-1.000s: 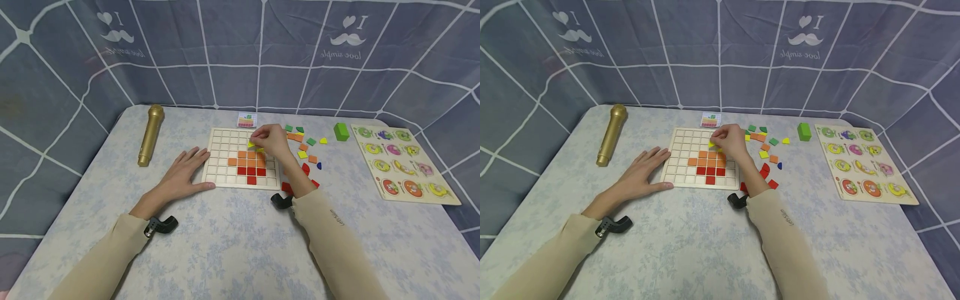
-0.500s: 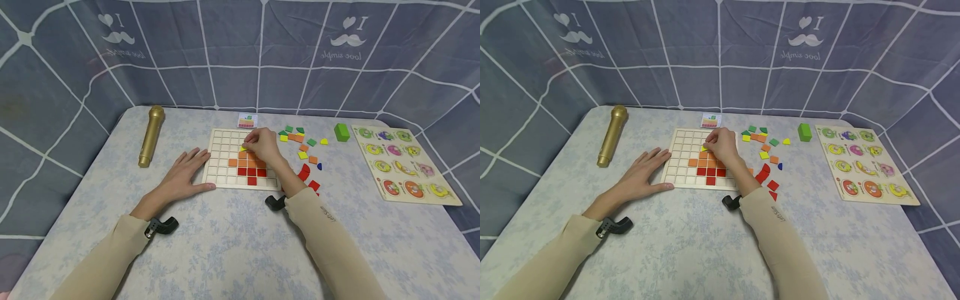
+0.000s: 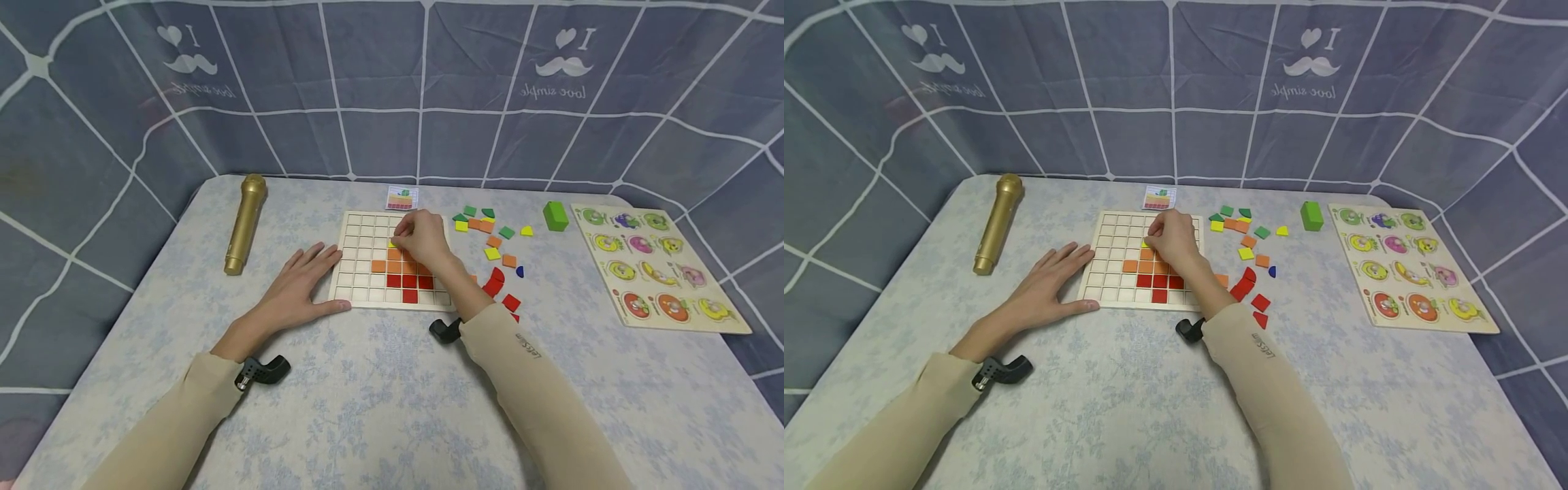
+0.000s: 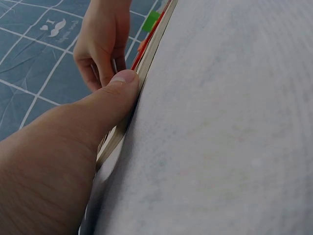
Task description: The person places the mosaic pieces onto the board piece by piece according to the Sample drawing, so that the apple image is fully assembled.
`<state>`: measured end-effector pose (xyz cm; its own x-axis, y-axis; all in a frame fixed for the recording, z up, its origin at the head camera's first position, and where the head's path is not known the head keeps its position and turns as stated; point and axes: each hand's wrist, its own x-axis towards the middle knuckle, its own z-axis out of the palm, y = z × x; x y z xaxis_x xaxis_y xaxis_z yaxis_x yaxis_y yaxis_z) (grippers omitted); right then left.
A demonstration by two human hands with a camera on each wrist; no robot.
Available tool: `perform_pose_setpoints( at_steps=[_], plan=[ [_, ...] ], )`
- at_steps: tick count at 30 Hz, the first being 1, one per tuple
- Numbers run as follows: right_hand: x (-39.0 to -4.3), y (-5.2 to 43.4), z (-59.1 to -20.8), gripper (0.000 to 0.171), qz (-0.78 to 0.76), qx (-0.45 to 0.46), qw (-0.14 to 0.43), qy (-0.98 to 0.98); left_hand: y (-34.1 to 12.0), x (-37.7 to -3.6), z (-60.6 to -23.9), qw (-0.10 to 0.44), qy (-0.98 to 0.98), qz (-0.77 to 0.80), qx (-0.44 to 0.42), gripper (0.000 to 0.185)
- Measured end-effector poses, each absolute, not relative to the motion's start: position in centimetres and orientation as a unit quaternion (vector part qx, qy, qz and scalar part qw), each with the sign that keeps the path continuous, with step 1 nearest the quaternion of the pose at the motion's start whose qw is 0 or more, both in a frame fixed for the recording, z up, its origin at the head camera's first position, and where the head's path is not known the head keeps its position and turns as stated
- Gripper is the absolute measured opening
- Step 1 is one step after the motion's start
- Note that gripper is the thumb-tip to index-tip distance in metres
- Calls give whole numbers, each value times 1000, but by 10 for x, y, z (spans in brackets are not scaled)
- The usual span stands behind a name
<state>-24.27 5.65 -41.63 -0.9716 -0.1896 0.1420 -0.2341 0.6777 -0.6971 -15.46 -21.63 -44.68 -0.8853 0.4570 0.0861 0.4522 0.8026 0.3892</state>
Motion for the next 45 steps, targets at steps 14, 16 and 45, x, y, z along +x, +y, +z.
perform_pose_setpoints(
  at_steps=[14, 16, 45],
  plan=[
    [-239, 110, -400, 15, 389, 79, 27, -917, -214, -153, -445, 2, 950, 202, 238, 104],
    [-241, 124, -399, 15, 387, 72, 28, -919, -215, -153, -444, 1, 950, 202, 238, 104],
    [-244, 236, -416, 26, 300, -34, 41, -952, -215, -153, -446, -1, 949, 203, 240, 104]
  ],
)
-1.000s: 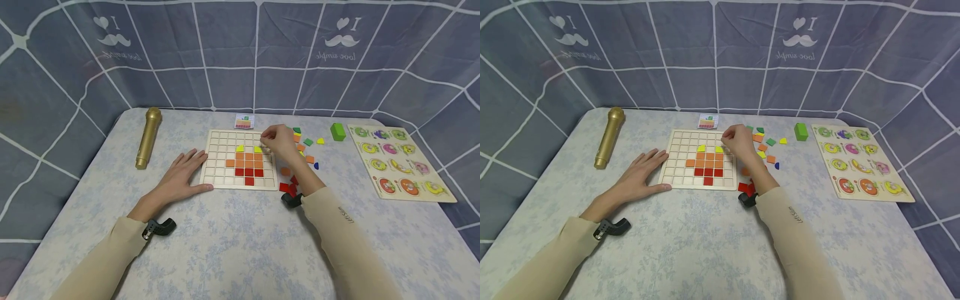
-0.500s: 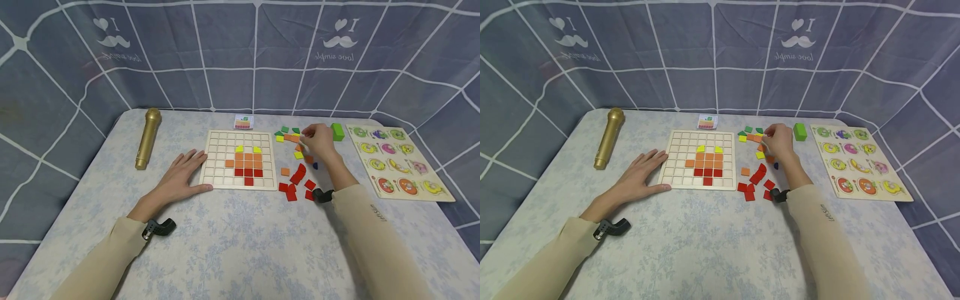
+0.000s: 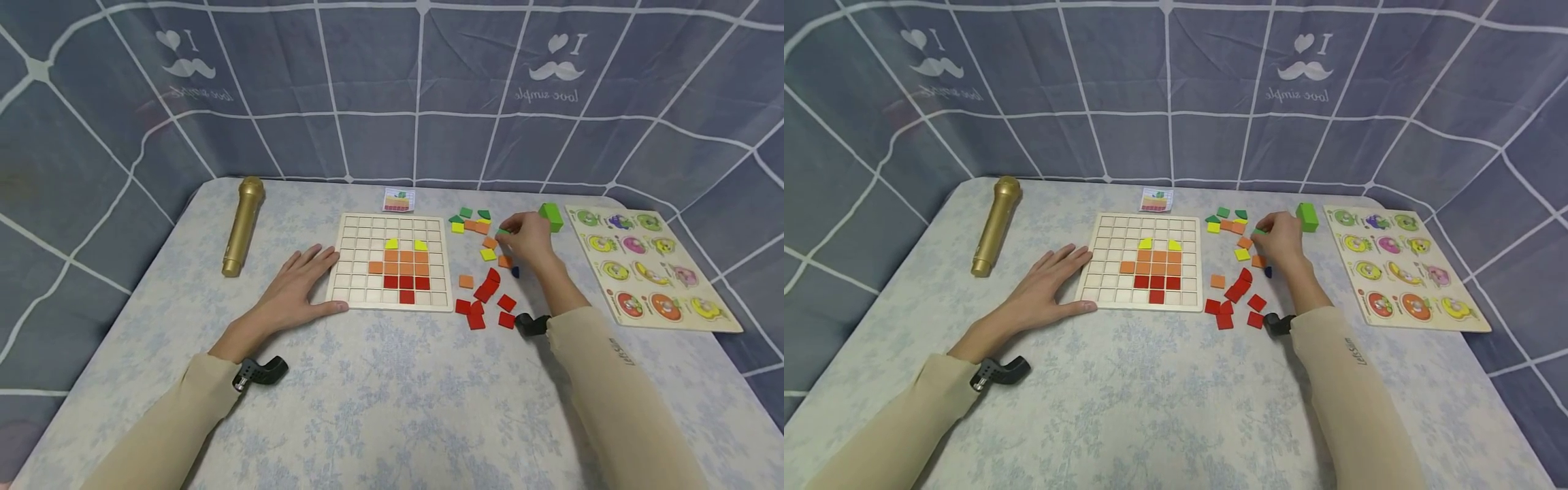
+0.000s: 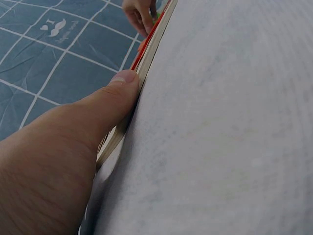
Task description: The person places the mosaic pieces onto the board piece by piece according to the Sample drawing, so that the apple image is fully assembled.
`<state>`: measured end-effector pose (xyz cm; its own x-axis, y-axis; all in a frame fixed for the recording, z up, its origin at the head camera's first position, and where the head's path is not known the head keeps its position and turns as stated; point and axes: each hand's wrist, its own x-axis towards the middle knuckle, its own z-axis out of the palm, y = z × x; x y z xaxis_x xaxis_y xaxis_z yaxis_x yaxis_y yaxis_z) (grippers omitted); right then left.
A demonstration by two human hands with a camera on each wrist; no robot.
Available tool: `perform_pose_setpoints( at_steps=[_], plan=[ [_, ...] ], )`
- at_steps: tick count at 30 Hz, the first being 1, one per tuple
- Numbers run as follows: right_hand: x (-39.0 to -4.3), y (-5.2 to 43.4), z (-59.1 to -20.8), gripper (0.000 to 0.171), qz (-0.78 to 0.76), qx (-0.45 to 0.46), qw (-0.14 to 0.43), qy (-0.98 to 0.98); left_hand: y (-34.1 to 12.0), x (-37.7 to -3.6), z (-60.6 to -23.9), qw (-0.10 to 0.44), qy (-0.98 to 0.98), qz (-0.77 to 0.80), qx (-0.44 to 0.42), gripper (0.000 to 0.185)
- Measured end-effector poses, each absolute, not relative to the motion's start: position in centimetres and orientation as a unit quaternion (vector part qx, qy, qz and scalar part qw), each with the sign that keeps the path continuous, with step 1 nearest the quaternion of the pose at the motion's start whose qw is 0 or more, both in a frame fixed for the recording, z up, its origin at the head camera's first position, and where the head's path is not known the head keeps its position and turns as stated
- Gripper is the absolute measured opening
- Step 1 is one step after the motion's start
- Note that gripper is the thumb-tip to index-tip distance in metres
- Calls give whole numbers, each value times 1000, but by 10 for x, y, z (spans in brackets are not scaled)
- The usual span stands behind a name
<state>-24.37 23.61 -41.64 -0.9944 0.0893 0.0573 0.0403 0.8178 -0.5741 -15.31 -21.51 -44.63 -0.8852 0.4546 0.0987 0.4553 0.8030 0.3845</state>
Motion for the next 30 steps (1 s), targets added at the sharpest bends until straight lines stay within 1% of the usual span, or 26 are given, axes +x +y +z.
perform_pose_setpoints(
  at_steps=[8, 11, 17, 20, 30],
  plan=[
    [-246, 233, -417, 29, 296, -34, 48, -953, -215, -153, -446, 1, -950, -199, -241, 104],
    [-247, 226, -414, 31, 303, -21, 46, -952, -215, -153, -446, 1, -950, -199, -242, 104],
    [-255, 199, -406, 28, 313, 65, 46, -946, -215, -153, -446, 0, -950, -201, -238, 104],
    [-261, 180, -402, 27, 312, 104, 35, -944, -215, -152, -446, 0, -950, -203, -236, 104],
    [-281, 123, -395, 23, 288, 178, 6, -941, -213, -152, -446, -1, -951, -202, -236, 104]
  ],
)
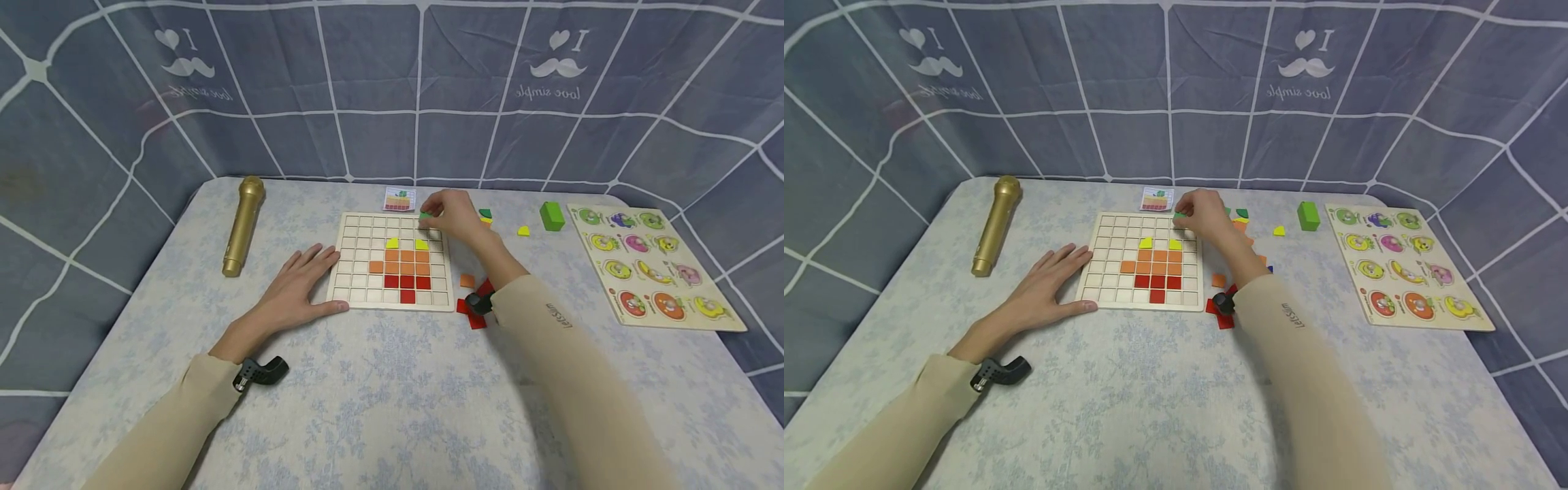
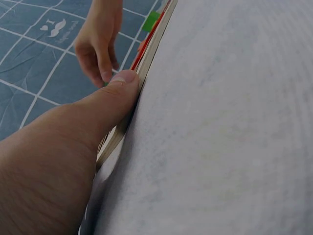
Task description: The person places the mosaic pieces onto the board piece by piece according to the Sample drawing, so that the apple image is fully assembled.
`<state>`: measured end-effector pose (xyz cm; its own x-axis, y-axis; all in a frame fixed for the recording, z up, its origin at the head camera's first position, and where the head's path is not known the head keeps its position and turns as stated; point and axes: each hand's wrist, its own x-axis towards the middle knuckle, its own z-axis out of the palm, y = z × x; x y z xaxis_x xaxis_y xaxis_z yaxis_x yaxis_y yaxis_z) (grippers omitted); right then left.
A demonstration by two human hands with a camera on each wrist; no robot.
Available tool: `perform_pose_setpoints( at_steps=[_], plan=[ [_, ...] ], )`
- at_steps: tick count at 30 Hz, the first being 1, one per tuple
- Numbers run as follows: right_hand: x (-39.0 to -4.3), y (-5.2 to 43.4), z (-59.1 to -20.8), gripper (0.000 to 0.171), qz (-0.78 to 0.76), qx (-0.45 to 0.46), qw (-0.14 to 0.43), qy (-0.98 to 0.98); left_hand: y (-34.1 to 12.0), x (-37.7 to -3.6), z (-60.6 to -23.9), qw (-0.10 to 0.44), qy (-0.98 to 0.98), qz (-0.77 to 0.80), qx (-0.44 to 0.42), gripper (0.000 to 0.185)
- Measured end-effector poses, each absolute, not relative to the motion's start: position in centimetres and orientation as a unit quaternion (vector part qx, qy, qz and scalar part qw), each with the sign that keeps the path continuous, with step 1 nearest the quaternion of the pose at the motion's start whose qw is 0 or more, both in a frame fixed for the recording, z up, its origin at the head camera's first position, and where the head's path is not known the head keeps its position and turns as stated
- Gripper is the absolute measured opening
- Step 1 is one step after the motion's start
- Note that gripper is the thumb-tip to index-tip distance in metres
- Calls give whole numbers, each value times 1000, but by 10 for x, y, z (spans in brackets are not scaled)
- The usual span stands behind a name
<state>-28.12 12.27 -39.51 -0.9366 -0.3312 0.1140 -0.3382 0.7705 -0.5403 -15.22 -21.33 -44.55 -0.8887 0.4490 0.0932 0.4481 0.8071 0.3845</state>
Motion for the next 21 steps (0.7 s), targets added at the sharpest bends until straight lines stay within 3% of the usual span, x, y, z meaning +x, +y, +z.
perform_pose_setpoints(
  at_steps=[8, 21],
  plan=[
    [-291, 87, -405, 21, 295, 184, -35, -937, -215, -152, -447, 0, 951, 202, 235, 104],
    [-286, 81, -412, 23, 336, 138, -21, -932, -215, -154, -447, 2, 950, 201, 237, 104]
  ],
)
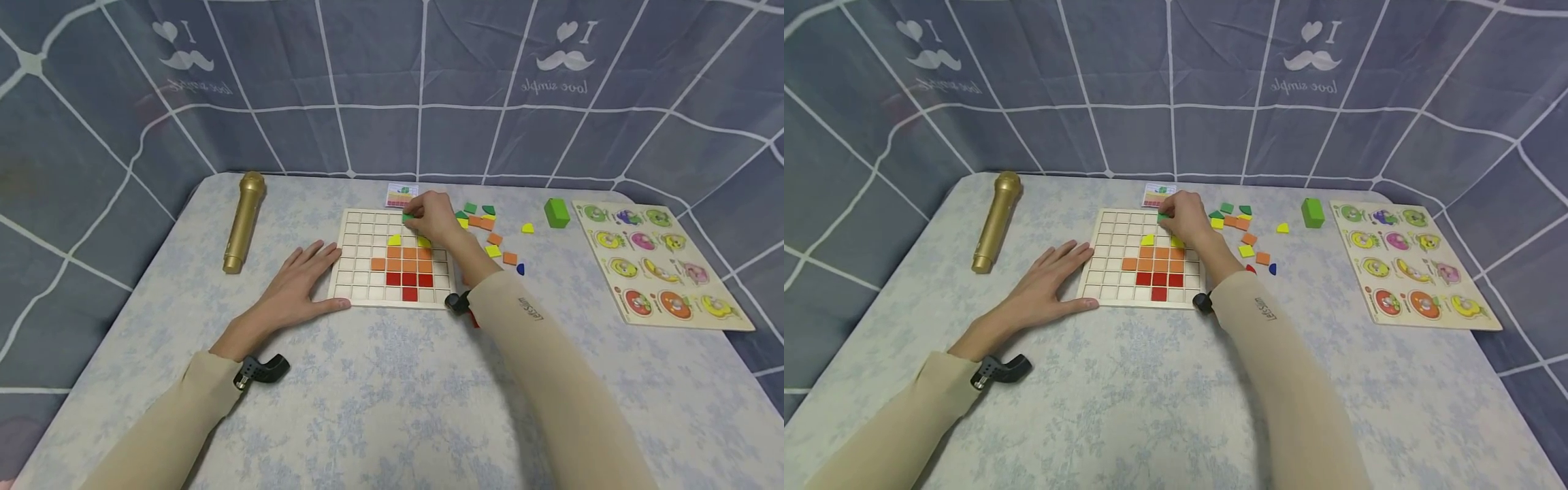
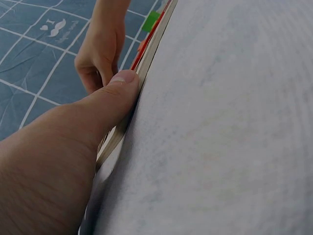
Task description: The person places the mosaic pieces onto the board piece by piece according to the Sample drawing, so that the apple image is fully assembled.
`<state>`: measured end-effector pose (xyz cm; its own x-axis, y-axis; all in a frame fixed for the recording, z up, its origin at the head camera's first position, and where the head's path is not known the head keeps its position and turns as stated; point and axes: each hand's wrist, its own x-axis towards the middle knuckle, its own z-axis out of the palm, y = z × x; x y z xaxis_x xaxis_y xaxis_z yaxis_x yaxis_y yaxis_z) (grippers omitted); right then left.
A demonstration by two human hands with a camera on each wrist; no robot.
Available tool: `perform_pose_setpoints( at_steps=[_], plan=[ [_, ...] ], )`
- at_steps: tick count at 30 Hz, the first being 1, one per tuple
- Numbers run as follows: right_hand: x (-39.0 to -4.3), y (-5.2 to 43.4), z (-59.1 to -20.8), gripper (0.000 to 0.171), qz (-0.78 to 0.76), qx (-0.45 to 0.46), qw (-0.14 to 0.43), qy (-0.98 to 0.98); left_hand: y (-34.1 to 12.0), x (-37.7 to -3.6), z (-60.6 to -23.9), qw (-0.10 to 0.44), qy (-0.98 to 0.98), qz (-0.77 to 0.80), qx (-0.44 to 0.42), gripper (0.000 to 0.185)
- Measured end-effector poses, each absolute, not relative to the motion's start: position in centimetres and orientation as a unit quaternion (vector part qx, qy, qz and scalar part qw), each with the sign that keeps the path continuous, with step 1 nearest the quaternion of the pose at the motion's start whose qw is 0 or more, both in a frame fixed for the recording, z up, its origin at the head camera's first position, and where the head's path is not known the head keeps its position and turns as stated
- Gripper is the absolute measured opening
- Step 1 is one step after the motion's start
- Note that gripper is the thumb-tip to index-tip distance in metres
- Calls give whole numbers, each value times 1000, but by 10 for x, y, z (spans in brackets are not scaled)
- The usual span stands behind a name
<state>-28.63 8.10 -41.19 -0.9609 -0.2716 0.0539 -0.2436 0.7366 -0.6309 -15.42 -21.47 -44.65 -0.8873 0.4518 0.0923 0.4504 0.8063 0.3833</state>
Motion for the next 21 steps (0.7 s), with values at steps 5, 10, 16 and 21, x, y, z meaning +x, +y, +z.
perform_pose_setpoints(
  at_steps=[5, 10, 16, 21],
  plan=[
    [-285, 81, -412, 25, -326, -136, 26, 935, -214, -155, -446, 3, 950, 202, 238, 103],
    [-283, 83, -411, 28, -308, -148, 12, 940, -214, -155, -446, 3, 950, 203, 239, 103],
    [-279, 83, -407, 24, -287, -179, 6, 941, -214, -155, -446, 3, 950, 202, 238, 103],
    [-278, 82, -406, 23, -267, -176, 28, 947, -214, -155, -446, 3, 950, 202, 238, 103]
  ],
)
